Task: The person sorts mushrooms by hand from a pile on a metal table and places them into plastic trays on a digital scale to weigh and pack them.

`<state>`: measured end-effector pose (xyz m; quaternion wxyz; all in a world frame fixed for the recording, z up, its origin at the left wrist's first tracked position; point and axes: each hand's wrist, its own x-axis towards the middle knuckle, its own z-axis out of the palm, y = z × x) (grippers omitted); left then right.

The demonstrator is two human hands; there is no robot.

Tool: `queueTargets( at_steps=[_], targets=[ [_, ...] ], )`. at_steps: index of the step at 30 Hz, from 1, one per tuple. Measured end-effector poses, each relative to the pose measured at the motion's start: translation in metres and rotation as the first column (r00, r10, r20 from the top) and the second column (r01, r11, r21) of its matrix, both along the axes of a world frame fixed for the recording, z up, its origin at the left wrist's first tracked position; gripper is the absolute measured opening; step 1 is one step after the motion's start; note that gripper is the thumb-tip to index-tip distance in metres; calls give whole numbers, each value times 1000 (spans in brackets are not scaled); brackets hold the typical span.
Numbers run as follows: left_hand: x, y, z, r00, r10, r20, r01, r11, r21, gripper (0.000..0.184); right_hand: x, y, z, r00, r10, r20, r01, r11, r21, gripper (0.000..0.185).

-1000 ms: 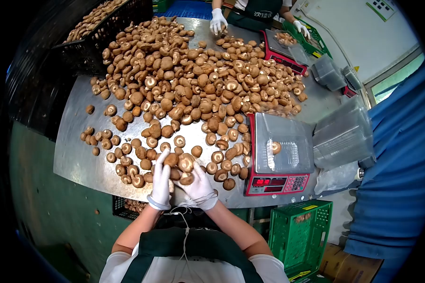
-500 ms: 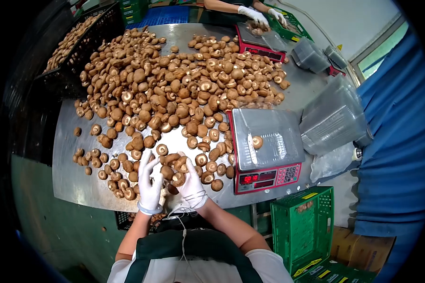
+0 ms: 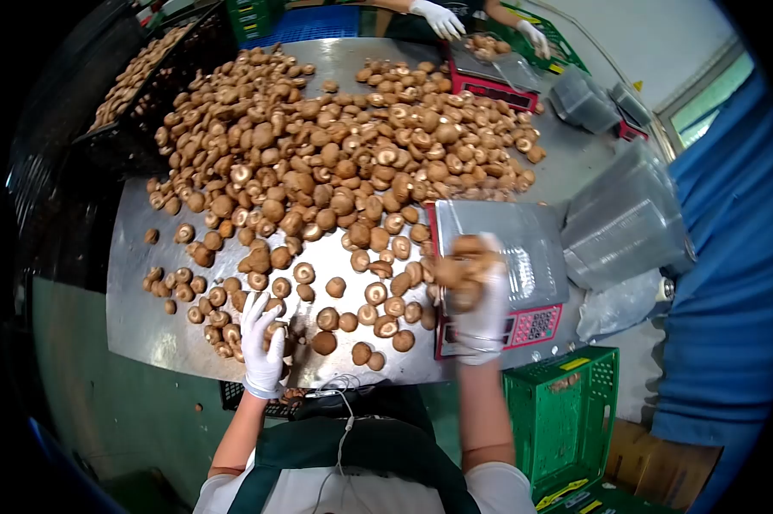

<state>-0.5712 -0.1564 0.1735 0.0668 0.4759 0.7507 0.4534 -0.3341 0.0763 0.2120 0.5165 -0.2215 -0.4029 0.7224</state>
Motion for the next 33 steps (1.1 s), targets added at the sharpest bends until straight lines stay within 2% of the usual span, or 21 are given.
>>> queueTargets(
  at_steps=[1, 3, 5, 6, 7, 9, 11, 13, 15, 17, 19, 21, 23, 24, 25, 26, 27, 29, 30, 31, 33],
  targets=[
    [-7, -10, -7, 997, 48, 57, -46, 999, -26, 27, 4, -6, 33, 913, -327, 244, 312, 945, 98, 39],
    [-18, -28, -19, 978, 152, 146, -150, 988, -22, 23, 46, 10, 37, 727, -445, 522, 332, 894, 301, 41],
    [-28, -42, -31, 934, 235, 270, -246, 969, 8, 22, 83, 34, 11, 500, -607, 617, 208, 776, 595, 37],
    [-35, -48, -36, 928, 262, 264, -270, 963, -5, 22, 88, 36, 11, 371, -661, 652, 136, 733, 666, 35],
    [-40, -54, -42, 921, 286, 264, -296, 955, 0, 23, 93, 38, 7, 373, -659, 653, 130, 734, 666, 35],
    [-49, -60, -52, 887, 329, 325, -357, 934, 30, 24, 104, 41, -1, 127, -749, 650, -161, 631, 759, 34],
    [-54, -64, -51, 895, 306, 326, -332, 943, 28, 25, 106, 34, 1, 117, -751, 650, -114, 640, 760, 27],
    [-52, -61, -41, 926, 300, 228, -302, 953, -28, 25, 95, 20, 19, 119, -805, 582, -130, 568, 812, 23],
    [-46, -52, -43, 960, 267, 89, -263, 964, -50, 25, 72, 1, 37, 186, -840, 510, -134, 492, 860, 15],
    [-31, -31, -32, 990, 134, 52, -131, 990, -43, 24, 51, -18, 35, 302, -738, 604, -115, 600, 791, 12],
    [-14, -9, -28, 1000, -5, -17, 4, 998, -62, 23, 31, -35, 11, 370, -655, 659, -242, 617, 749, 9],
    [0, 1, -48, 990, -125, -70, 107, 970, -220, 25, 7, -56, -7, 442, -620, 648, -445, 476, 759, 11],
    [14, 6, -54, 939, -240, -245, 115, 893, -434, 35, -7, -77, -40, 395, -469, 790, -496, 615, 613, 17],
    [19, 8, -61, 907, -281, -312, 110, 877, -468, 45, -12, -84, -50, 338, -442, 831, -552, 622, 555, 23],
    [23, 7, -67, 898, -324, -299, 123, 836, -534, 50, -17, -89, -61, 278, -416, 866, -603, 626, 495, 29],
    [26, 6, -72, 893, -332, -304, 123, 830, -544, 50, -19, -91, -75, 237, -451, 861, -634, 600, 489, 41],
    [28, 5, -74, 887, -343, -308, 125, 823, -555, 50, -22, -92, -82, 236, -453, 860, -631, 602, 490, 41],
    [27, 3, -76, 885, -361, -294, 144, 813, -565, 52, -27, -93, -95, 92, -504, 859, -693, 587, 419, 46],
    [27, 1, -75, 886, -372, -279, 155, 802, -576, 55, -28, -92, -99, 145, -500, 854, -656, 597, 461, 37],
    [26, -2, -75, 887, -367, -281, 149, 802, -578, 55, -26, -91, -101, 150, -497, 854, -658, 594, 462, 37],
    [24, -10, -65, 917, -315, -243, 177, 871, -459, 51, -26, -87, -97, 157, -429, 889, -634, 647, 424, 34]
  ],
)
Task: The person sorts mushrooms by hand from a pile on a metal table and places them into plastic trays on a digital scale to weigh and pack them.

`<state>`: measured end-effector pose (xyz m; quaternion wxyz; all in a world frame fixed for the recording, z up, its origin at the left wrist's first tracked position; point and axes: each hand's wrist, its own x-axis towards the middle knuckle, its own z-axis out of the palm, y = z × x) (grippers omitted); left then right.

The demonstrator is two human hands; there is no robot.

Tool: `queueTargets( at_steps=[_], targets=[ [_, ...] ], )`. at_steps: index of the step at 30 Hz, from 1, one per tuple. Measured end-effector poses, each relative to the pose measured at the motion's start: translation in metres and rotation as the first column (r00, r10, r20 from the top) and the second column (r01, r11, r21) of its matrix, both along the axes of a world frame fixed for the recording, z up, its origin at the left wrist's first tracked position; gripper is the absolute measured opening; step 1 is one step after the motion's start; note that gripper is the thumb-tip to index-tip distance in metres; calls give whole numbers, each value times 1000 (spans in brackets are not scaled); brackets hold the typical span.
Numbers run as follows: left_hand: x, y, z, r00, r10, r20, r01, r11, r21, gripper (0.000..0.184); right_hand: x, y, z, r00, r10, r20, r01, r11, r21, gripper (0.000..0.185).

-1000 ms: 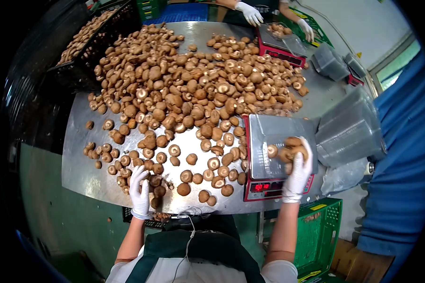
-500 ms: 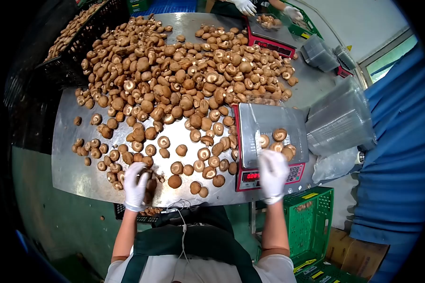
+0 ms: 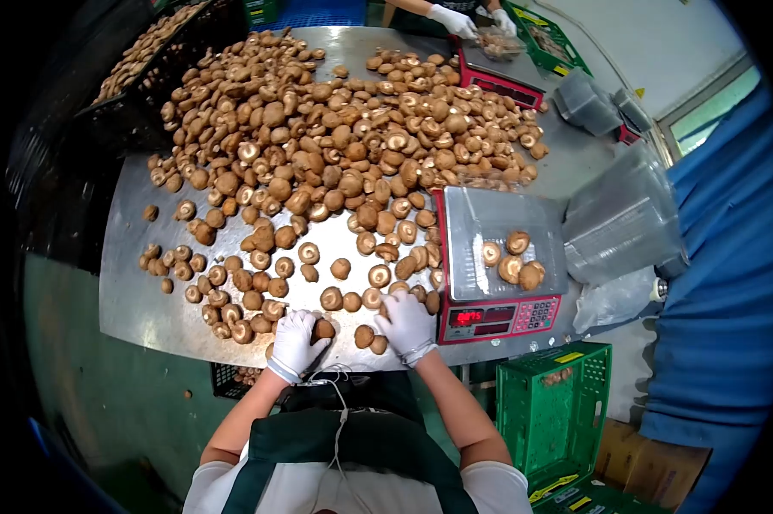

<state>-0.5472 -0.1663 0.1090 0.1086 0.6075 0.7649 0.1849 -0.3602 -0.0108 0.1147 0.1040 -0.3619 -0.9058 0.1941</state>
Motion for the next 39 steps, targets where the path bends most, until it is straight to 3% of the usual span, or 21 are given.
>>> queueTargets(
  at_steps=[2, 5, 6, 8, 10, 12, 13, 14, 16, 18, 20, 24, 27, 28, 30, 32, 34, 35, 36, 38, 39],
  targets=[
    [-6, -15, 13, 991, 70, 112, -64, 997, -53, 51, -1, -2, 5, 986, -40, -164, 42, 999, 6, 25],
    [-24, -44, 25, 837, 154, 526, -230, 970, 81, 53, -15, -13, 2, 936, -130, -326, 13, 940, -340, 23],
    [-29, -58, 27, 628, 238, 741, -355, 935, 0, 50, -29, -21, 8, 904, -155, -399, -44, 894, -447, 23],
    [-51, -89, 23, 310, 314, 897, -473, 870, -141, 45, -50, -28, 19, 929, 99, -358, -178, 965, -195, 24],
    [-74, -128, 23, 159, 328, 931, -589, 789, -177, 45, -67, -36, 15, 908, 157, -388, -222, 967, -128, 25],
    [-89, -169, 4, 349, 439, 828, -694, 715, -86, 49, -85, -44, 20, 908, 197, -370, -275, 946, -169, 25],
    [-92, -186, 0, 693, 624, 360, -671, 741, 8, 53, -95, -48, 22, 911, 217, -352, -302, 930, -208, 24],
    [-84, -184, 14, 712, 695, -102, -693, 718, 63, 54, -107, -53, 20, 910, 225, -349, -310, 927, -210, 24],
    [-78, -175, 26, 752, 622, -216, -592, 782, 194, 50, -136, -62, 11, 866, 356, -350, -413, 905, -104, 23],
    [-57, -148, 35, 789, 587, 182, -614, 765, 195, 26, -157, -72, 3, 862, 480, -161, -491, 871, -30, 35],
    [-37, -122, 25, 839, 445, 315, -500, 857, 121, 26, -168, -77, -7, 838, 545, 16, -545, 837, 56, 43],
    [-16, -93, -6, 951, 289, 106, -296, 953, 58, 41, -150, -64, -14, 837, 523, -160, -542, 833, -114, 39],
    [-19, -106, -8, 890, 320, 326, -378, 917, 131, 40, -132, -47, -22, 890, 312, -332, -445, 749, -491, 31],
    [-22, -118, -3, 853, 367, 371, -439, 889, 132, 39, -127, -38, -30, 884, 140, -446, -449, 521, -726, 30],
    [-31, -152, 1, 787, 481, 386, -553, 828, 97, 40, -126, -25, -4, 884, -295, -362, -389, -34, -921, 27],
    [-43, -181, 8, 775, 616, 139, -622, 783, 4, 42, -141, -25, 0, 899, -282, -336, -325, 86, -942, 23],
    [-50, -191, 13, 718, 694, -58, -684, 718, 130, 41, -167, -33, -13, 947, 99, -305, -313, 482, -818, 25],
    [-53, -188, 16, 712, 700, -50, -683, 708, 179, 42, -181, -52, 1, 911, 133, -389, -380, 634, -673, 28],
    [-56, -182, 17, 711, 701, -56, -684, 707, 179, 42, -196, -61, 15, 880, 355, -315, -460, 801, -382, 27],
    [-58, -159, 14, 795, 603, 73, -606, 779, 163, 44, -215, -76, 5, 802, 597, -23, -590, 797, 128, 29],
    [-56, -142, 12, 809, 584, 65, -586, 795, 157, 42, -219, -81, -9, 791, 611, 47, -611, 783, 116, 29]
  ],
)
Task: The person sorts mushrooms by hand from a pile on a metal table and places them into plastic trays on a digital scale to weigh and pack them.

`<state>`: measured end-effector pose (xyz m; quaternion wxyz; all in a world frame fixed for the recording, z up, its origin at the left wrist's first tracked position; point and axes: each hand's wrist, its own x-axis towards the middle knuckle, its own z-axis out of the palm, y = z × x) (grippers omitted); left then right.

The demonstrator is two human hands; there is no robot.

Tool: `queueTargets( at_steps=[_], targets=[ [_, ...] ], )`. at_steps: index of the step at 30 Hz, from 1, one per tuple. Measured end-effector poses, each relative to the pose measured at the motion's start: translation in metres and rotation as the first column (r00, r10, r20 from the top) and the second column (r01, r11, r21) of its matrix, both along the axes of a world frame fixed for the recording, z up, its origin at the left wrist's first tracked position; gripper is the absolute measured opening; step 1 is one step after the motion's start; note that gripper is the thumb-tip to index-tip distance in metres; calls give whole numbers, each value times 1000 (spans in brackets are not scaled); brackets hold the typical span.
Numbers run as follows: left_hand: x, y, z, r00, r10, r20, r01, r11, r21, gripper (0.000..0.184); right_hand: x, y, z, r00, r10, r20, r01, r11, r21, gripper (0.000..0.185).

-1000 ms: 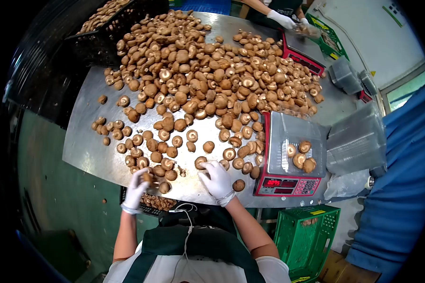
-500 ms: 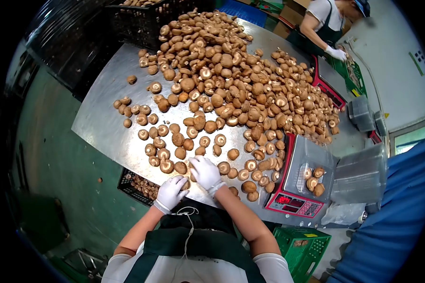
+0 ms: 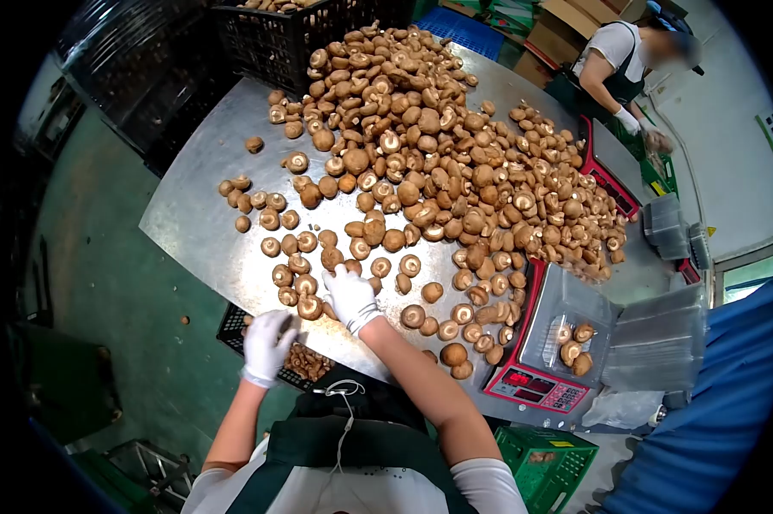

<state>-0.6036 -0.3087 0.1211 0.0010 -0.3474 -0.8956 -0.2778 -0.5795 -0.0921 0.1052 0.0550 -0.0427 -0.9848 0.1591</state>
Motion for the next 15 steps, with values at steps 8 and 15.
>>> queueTargets(
  at_steps=[8, 15],
  targets=[
    [-7, 28, -44, 729, -80, 680, -279, 873, 401, 39, 27, 33, 12, 993, -4, 115, 98, 558, -824, 37],
    [-7, 32, -13, 105, -506, 856, -668, 602, 438, 39, 48, 45, 17, 992, -9, 128, 121, -266, -957, 44]
  ],
)
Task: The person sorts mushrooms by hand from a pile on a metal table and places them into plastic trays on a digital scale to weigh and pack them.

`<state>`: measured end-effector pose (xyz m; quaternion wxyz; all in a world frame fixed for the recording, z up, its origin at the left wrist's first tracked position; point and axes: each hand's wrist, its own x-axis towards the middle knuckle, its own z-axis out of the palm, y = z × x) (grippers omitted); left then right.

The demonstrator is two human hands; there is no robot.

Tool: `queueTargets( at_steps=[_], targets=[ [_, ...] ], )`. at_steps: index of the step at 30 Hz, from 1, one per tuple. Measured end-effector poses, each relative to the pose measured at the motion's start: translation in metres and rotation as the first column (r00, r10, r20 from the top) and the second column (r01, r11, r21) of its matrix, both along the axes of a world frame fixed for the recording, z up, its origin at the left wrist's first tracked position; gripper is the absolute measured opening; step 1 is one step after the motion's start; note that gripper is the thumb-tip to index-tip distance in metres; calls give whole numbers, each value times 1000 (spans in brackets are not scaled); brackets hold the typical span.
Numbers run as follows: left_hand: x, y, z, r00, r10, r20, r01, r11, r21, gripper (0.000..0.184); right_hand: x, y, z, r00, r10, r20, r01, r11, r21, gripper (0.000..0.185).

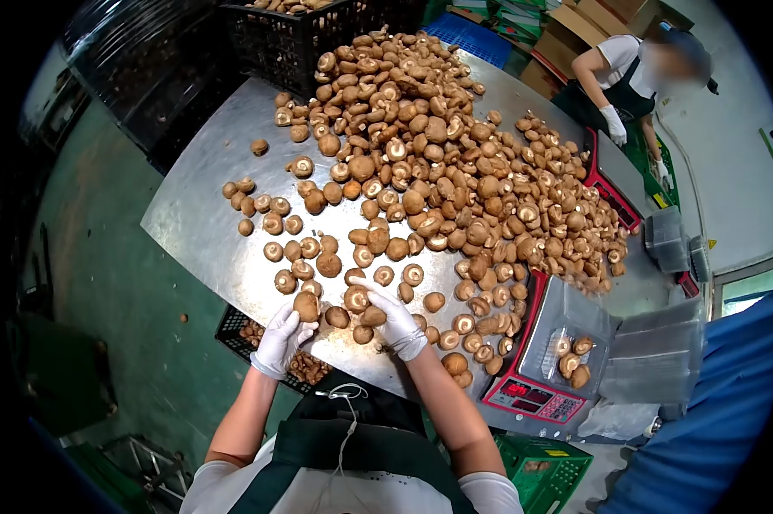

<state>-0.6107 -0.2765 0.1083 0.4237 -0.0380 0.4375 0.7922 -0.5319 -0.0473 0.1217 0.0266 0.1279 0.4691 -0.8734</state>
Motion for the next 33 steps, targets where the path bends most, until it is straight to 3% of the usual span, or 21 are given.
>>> queueTargets(
  at_steps=[1, 3, 5, 6, 8, 9, 10, 12, 13, 14, 15, 18, 19, 20, 22, 26, 30, 32, 33],
  targets=[
    [0, 2, 4, 1000, 2, 19, -3, 1000, 6, 42, 2, -2, -2, 999, -11, 32, 18, 977, -211, 46],
    [0, 4, 15, 999, -1, 36, 0, 1000, 14, 44, 3, -7, 4, 1000, -16, 19, 20, 962, -272, 48],
    [-1, 4, 25, 989, 5, 149, -36, 977, 209, 48, 5, -8, 3, 1000, -17, 7, 18, 922, -386, 51],
    [-3, -6, 15, 979, 9, 202, -68, 955, 288, 46, 7, -9, 7, 997, -49, -54, 30, 949, -313, 44],
    [-10, -39, 4, 988, 24, 155, -61, 969, 238, 35, 14, 8, 7, 999, 9, 31, -2, 977, -214, 35],
    [-18, -54, 4, 990, -34, -134, 19, 994, -106, 28, 9, 17, -8, 994, -91, 60, 85, 992, 96, 32],
    [-24, -67, 7, 908, -185, -376, -2, 895, -447, 22, 5, 28, 5, 980, -102, 173, 92, 993, 68, 25],
    [-28, -79, 16, 576, -506, -643, -352, 556, -753, 14, -18, 49, 16, 981, -153, 120, 109, 944, 311, 25],
    [-30, -82, 11, 469, -525, -710, -463, 539, -704, 19, -33, 56, 16, 977, -209, -51, 197, 774, 601, 27],
    [-31, -76, 12, 463, -527, -713, -464, 540, -702, 19, -49, 61, 14, 951, -204, -231, 305, 512, 803, 29],
    [-31, -64, 15, 406, -495, -768, -510, 575, -640, 20, -61, 61, 25, 956, -238, -170, 230, 253, 940, 38],
    [-26, -25, 22, 256, -489, -834, -486, 680, -548, 28, -84, 51, 8, 981, -114, 157, -181, -239, 954, 34],
    [-24, -15, 24, 226, -522, -823, -459, 688, -562, 29, -82, 43, -3, 988, -122, 99, -131, -289, 948, 33],
    [-23, -7, 25, 196, -550, -811, -432, 694, -576, 31, -76, 38, -1, 993, -101, 65, -92, -294, 951, 33],
    [-23, 1, 19, 191, -539, -821, -418, 712, -564, 32, -63, 27, 6, 983, -56, 175, -184, -239, 954, 36],
    [-25, 20, 9, 192, -566, -802, -403, 700, -590, 33, -31, 19, -6, 994, 57, -96, 101, -98, 990, 39],
    [-40, 51, 1, 127, -526, -841, -422, 738, -526, 32, 2, 7, -1, 954, 213, 209, -204, -43, 978, 42],
    [-54, 69, 4, 117, -502, -857, -424, 755, -500, 34, 18, 21, -19, 957, 289, -29, -15, 149, 989, 38],
    [-62, 79, 2, 100, -495, -863, -417, 767, -488, 36, 19, 33, -8, 973, 222, -68, 28, 178, 984, 35]
  ],
)
